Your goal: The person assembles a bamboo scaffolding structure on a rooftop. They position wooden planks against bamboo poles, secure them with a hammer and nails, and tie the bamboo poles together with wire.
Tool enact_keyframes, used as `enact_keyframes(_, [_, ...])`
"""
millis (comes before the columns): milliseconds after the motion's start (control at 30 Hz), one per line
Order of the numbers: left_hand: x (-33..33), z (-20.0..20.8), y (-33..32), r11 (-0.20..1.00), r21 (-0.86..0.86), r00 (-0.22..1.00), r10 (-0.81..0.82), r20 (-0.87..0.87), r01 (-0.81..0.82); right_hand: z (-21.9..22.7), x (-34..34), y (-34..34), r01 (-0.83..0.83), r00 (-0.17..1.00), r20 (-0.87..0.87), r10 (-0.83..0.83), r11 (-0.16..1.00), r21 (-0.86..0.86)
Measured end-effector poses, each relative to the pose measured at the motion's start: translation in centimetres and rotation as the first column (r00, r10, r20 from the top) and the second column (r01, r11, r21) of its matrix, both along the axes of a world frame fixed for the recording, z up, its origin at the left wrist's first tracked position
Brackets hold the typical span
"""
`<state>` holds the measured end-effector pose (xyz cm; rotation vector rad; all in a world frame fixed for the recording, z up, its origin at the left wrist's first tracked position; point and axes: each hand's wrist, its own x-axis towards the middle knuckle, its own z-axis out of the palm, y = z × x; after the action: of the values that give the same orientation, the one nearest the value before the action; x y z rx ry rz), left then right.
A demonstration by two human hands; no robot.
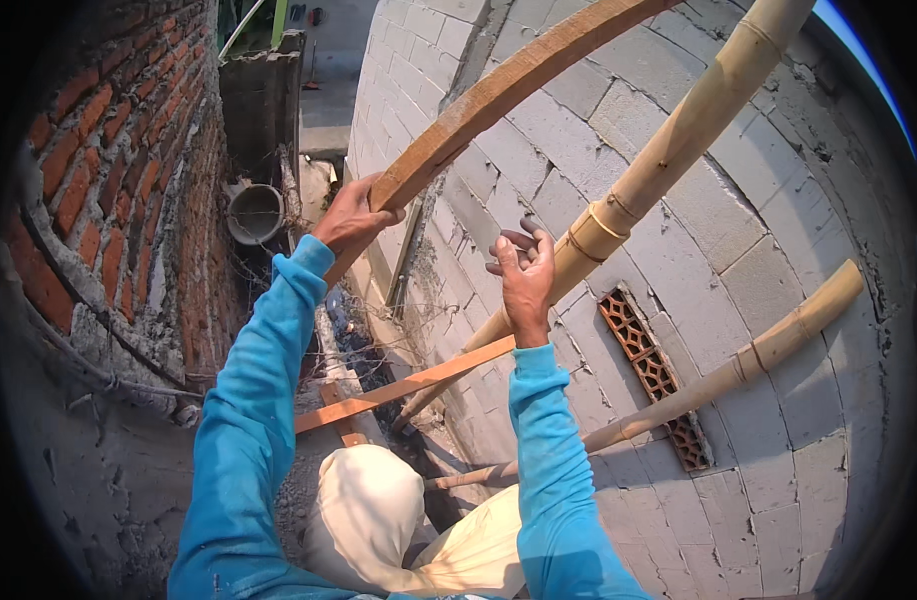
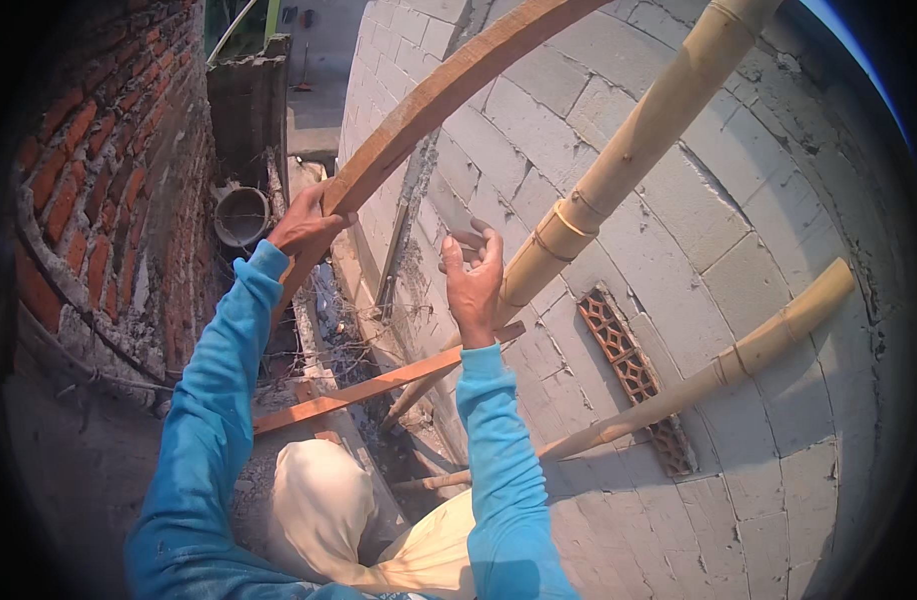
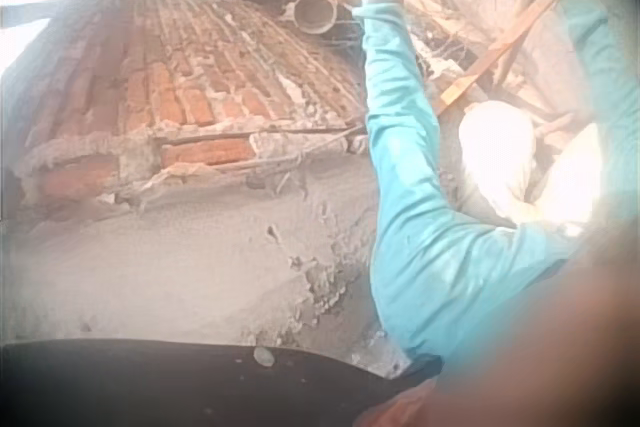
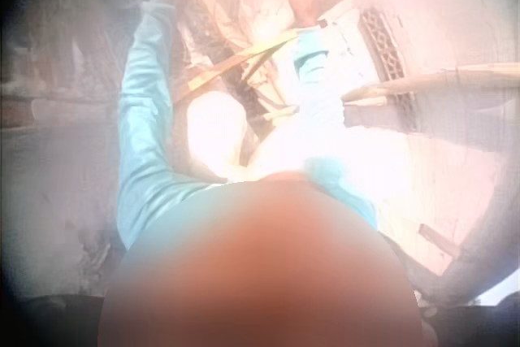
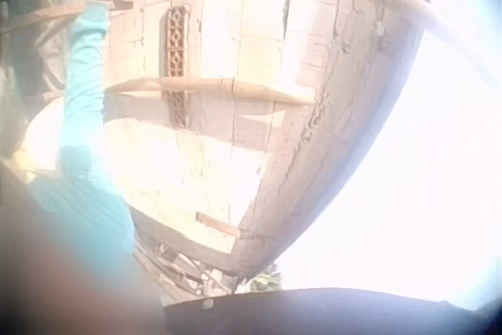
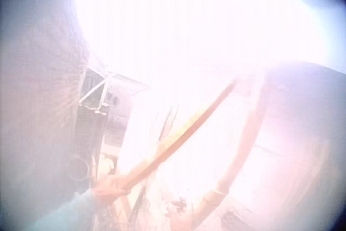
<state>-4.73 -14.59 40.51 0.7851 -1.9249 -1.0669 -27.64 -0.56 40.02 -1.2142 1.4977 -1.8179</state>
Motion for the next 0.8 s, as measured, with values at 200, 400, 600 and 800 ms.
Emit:
enact_keyframes(200, [-3.0,-2.6,1.0,0.945,-0.198,0.966,0.259,-0.029,-0.259,0.7,-3.1,7.2,-0.049,0.98,-0.192,0.046,0.999,-0.009])
enact_keyframes(400, [-4.4,-3.7,2.1,0.921,-0.22,0.942,0.334,0.025,-0.321,1.0,-6.9,14.3,0.182,0.951,-0.278,-0.137,0.973,0.141])
enact_keyframes(600, [-3.7,-3.3,1.4,0.935,-0.247,0.958,0.28,0.067,-0.256,1.4,-10.5,20.6,0.304,0.929,-0.26,-0.263,0.943,0.133])
enact_keyframes(800, [-3.0,-3.1,1.0,0.962,-0.213,0.984,0.178,0.02,-0.17,0.4,-9.6,25.1,0.423,0.904,-0.144,-0.402,0.891,0.168])
